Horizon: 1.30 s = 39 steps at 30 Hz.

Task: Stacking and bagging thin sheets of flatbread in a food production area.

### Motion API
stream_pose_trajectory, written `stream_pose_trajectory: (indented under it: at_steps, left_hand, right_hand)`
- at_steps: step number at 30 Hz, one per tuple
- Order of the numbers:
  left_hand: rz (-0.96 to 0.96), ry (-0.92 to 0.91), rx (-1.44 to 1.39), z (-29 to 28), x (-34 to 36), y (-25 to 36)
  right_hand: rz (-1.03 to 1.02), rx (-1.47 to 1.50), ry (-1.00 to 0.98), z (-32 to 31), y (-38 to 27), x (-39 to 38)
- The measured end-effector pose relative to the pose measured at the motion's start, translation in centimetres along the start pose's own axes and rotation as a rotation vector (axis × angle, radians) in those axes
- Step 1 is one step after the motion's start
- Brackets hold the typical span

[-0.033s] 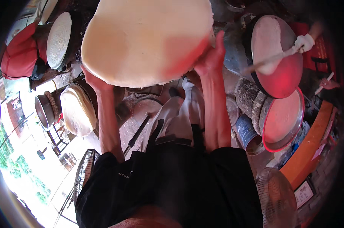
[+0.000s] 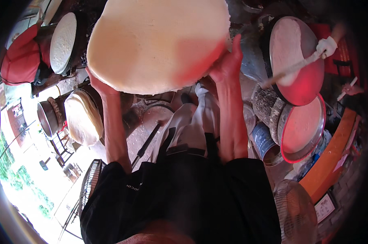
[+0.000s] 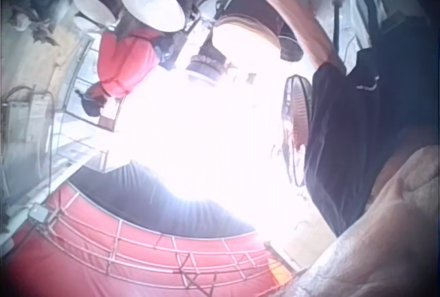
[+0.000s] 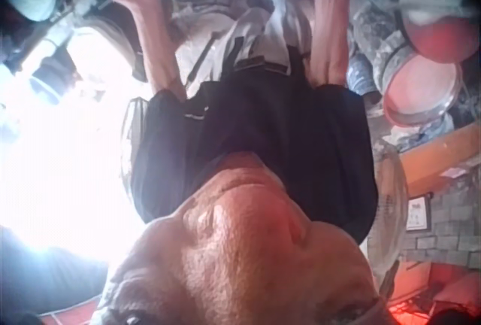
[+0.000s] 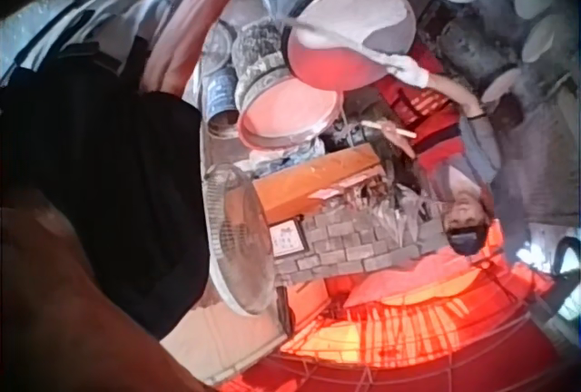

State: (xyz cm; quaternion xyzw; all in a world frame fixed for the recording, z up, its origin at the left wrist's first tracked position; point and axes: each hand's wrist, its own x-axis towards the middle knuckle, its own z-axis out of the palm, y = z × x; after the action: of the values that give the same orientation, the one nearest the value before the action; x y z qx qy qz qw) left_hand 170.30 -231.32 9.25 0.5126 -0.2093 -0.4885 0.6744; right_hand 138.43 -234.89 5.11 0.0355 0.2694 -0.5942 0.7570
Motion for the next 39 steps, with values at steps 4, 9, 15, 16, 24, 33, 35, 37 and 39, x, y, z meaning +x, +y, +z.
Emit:
stream_pose_trajectory:
  at_steps: [4,9,15,16,24,33,35,37,39]
  left_hand:
    - [-0.155,-0.041,-0.168,-2.3,5.3,0.3]
    - [-0.427,-0.681,-0.653,-5.1,9.5,0.5]
    - [-0.300,-0.505,-0.315,-2.7,10.1,2.0]
    - [-0.238,-0.461,-0.228,-2.6,10.3,2.4]
    - [-0.411,-0.771,-0.500,-6.9,17.5,0.7]
    - [-0.134,-0.815,-0.663,-14.0,9.0,1.9]
    - [-0.056,-0.836,-0.692,-15.1,3.5,4.1]
    - [0.017,-0.831,-0.724,-17.0,-1.4,4.5]
    - [0.120,-0.800,-0.705,-19.4,-8.5,7.7]
  right_hand:
    - [0.038,0.018,0.030,-1.4,-0.2,0.3]
    - [0.055,0.039,0.006,-1.7,-0.2,1.0]
    - [-0.062,-0.029,0.058,0.6,0.5,0.0]
    - [-0.042,-0.042,0.088,1.1,0.6,0.0]
    - [0.153,0.170,-0.350,-2.1,0.0,0.0]
    - [-0.483,-0.561,-0.073,7.5,3.1,-6.3]
    - [-0.516,-0.648,-0.121,8.5,2.2,-8.3]
    - [-0.506,-0.756,-0.173,9.0,2.4,-8.8]
    - [-0.455,-0.829,-0.262,11.0,4.8,-10.1]
